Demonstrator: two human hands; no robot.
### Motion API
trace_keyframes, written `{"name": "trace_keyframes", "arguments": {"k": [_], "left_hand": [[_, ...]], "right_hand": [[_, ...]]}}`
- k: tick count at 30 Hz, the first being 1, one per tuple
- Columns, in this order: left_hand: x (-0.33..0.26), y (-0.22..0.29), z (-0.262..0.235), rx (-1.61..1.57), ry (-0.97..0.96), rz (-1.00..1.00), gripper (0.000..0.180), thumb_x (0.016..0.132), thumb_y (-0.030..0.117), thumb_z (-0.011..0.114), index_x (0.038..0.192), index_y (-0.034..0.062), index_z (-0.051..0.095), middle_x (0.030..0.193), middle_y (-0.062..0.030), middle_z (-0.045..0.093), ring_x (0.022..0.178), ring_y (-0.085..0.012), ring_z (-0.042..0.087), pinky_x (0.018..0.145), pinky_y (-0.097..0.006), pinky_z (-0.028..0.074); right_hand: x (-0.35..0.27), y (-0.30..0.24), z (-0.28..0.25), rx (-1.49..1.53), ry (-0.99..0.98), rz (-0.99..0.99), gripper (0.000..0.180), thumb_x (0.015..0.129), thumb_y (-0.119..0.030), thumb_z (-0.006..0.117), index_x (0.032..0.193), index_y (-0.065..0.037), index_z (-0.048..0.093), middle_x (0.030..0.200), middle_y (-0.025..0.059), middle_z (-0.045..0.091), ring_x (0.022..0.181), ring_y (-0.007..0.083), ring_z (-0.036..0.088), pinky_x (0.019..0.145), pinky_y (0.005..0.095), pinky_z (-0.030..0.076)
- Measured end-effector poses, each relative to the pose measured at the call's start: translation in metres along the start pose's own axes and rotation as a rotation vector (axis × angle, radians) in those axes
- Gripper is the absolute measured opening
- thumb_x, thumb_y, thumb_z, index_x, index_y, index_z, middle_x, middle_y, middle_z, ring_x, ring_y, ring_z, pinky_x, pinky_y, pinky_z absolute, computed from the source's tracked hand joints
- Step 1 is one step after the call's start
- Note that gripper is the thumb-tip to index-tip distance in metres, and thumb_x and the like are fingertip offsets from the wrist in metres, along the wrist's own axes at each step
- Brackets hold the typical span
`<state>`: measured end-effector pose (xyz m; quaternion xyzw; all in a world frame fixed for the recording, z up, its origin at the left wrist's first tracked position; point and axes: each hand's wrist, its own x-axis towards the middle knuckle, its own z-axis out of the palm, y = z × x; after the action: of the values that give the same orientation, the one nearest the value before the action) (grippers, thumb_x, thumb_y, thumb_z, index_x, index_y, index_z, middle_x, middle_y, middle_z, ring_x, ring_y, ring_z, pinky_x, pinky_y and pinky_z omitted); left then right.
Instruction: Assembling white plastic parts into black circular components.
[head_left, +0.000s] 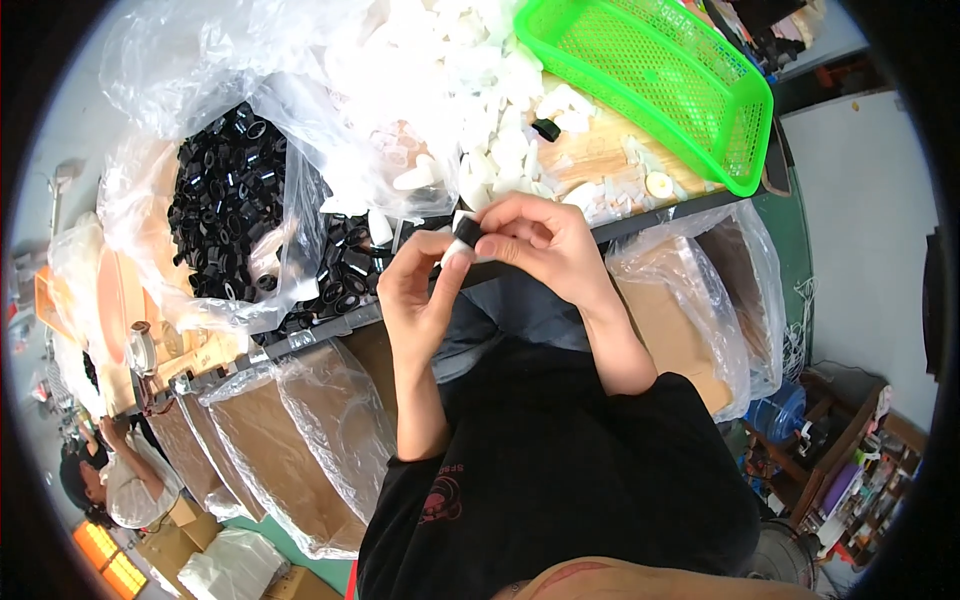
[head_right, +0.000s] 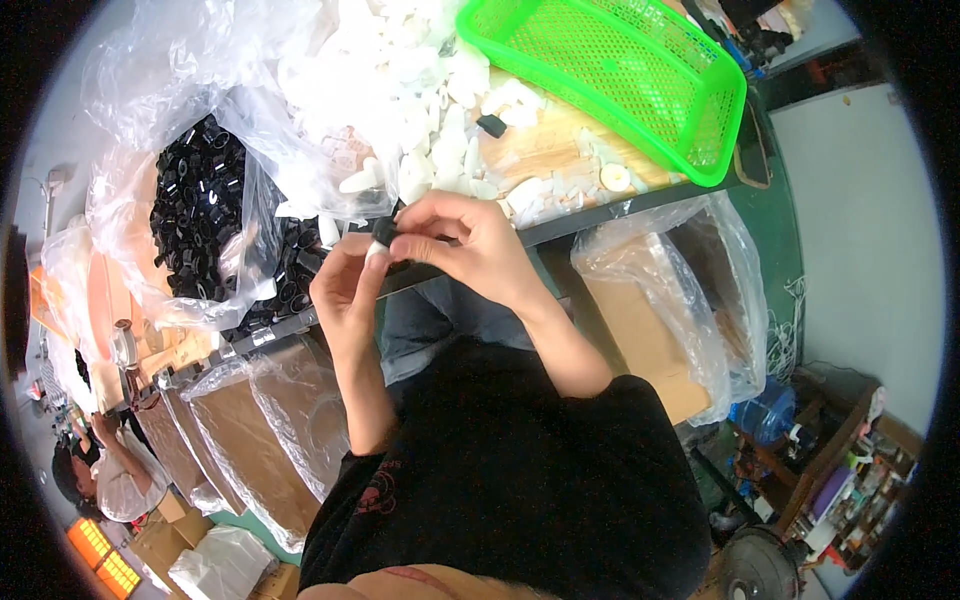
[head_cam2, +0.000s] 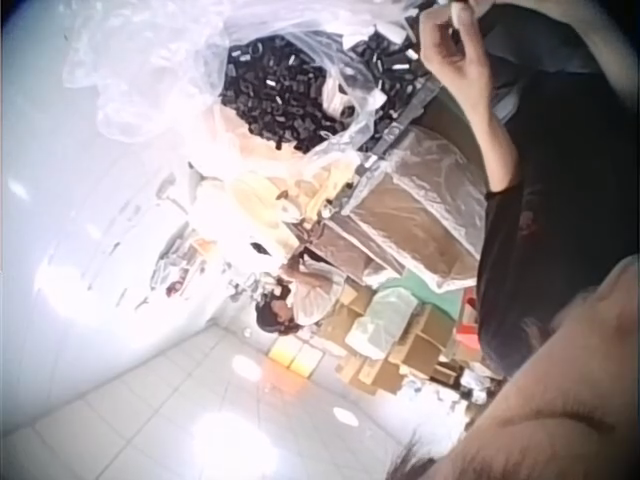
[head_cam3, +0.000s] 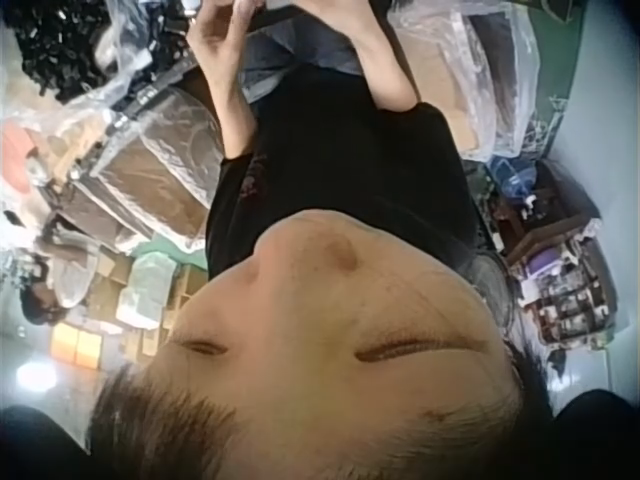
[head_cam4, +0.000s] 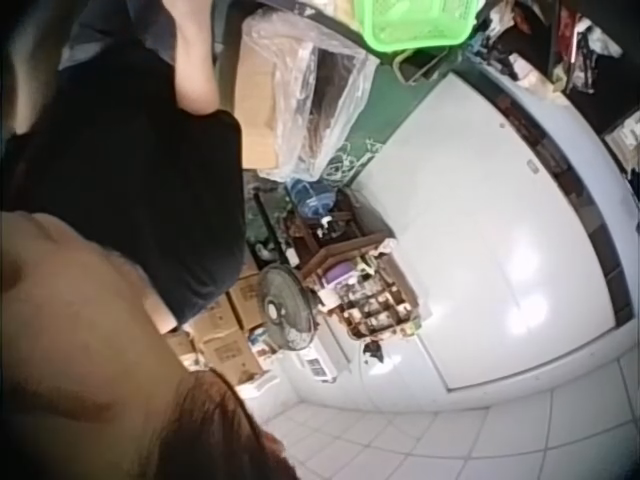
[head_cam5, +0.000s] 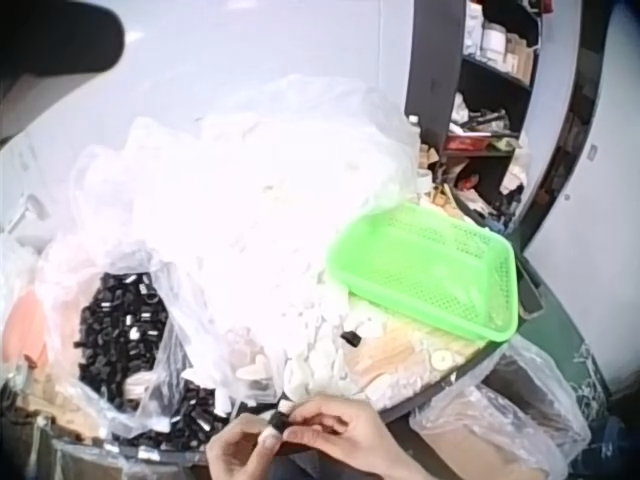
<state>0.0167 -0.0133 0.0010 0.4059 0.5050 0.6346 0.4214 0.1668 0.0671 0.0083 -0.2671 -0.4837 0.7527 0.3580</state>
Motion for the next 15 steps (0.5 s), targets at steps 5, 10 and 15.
{"name": "trace_keyframes", "arguments": {"k": [5, 10, 15], "left_hand": [[-0.005, -0.002, -0.019, 0.002, -0.076, -0.009, 0.023, 0.086, -0.003, 0.066, 0.108, -0.0068, 0.063, 0.098, -0.0086, 0.063, 0.088, -0.0141, 0.061, 0.082, -0.026, 0.050], [-0.012, -0.001, -0.045, 0.067, 0.178, 0.066, 0.024, 0.088, -0.004, 0.063, 0.111, -0.0049, 0.060, 0.096, -0.0066, 0.066, 0.084, -0.0091, 0.058, 0.070, -0.019, 0.044], [-0.002, 0.008, -0.037, 0.063, 0.218, 0.155, 0.028, 0.089, -0.004, 0.061, 0.117, -0.0067, 0.057, 0.103, -0.0072, 0.065, 0.091, -0.0090, 0.058, 0.081, -0.020, 0.042]], "right_hand": [[0.001, -0.008, 0.007, -0.293, -0.136, -0.076, 0.023, 0.079, -0.005, 0.078, 0.094, -0.002, 0.062, 0.089, 0.0015, 0.064, 0.080, 0.0094, 0.061, 0.071, 0.0221, 0.047], [0.041, -0.005, 0.001, -0.670, -0.002, -0.253, 0.009, 0.090, -0.008, 0.063, 0.093, -0.001, 0.060, 0.079, 0.0061, 0.065, 0.070, 0.0141, 0.061, 0.067, 0.0255, 0.047], [0.126, 0.035, 0.010, -1.142, 0.022, -0.406, 0.013, 0.082, -0.007, 0.067, 0.091, -0.001, 0.061, 0.086, 0.0103, 0.066, 0.078, 0.0277, 0.063, 0.071, 0.0363, 0.050]]}}
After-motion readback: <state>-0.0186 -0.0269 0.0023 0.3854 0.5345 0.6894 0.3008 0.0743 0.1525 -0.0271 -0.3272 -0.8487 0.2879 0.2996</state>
